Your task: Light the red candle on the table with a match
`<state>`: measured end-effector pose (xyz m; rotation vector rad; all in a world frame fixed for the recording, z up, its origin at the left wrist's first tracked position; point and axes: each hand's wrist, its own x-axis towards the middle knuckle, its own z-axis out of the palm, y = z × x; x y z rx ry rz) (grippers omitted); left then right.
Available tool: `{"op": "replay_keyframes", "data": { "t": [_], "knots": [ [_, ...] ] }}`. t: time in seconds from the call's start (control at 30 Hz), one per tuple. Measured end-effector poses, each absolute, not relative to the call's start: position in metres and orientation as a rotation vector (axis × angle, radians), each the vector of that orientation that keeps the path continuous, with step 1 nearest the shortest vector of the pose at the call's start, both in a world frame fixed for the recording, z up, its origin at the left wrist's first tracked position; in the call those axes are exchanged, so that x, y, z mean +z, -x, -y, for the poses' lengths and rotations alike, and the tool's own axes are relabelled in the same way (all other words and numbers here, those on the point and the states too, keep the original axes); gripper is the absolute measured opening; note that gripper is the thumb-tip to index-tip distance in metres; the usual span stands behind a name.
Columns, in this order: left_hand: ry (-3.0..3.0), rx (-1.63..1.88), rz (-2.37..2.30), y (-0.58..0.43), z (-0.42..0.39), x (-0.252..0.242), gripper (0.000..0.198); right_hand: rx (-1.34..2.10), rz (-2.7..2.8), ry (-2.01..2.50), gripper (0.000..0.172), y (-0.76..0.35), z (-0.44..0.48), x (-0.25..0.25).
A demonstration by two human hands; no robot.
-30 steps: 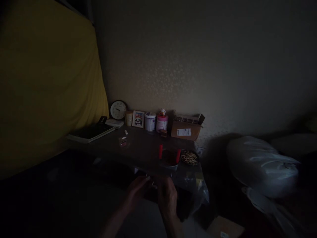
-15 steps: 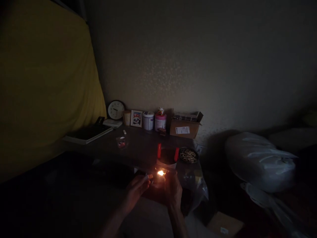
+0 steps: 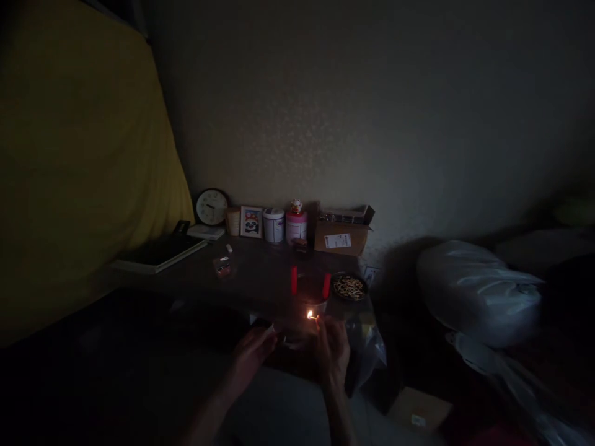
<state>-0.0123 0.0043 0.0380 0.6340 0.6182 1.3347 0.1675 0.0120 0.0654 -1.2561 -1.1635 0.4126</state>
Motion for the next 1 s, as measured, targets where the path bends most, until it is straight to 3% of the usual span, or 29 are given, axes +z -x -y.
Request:
{"op": "replay_keyframes", "data": {
  "t": [1.0],
  "knots": [
    [-0.614, 1.307, -0.684, 0.011, -0.006, 0.036, 0.025, 0.27, 1.434, 1.207, 0.024, -0.165, -0.036, 0.092]
  ]
}}
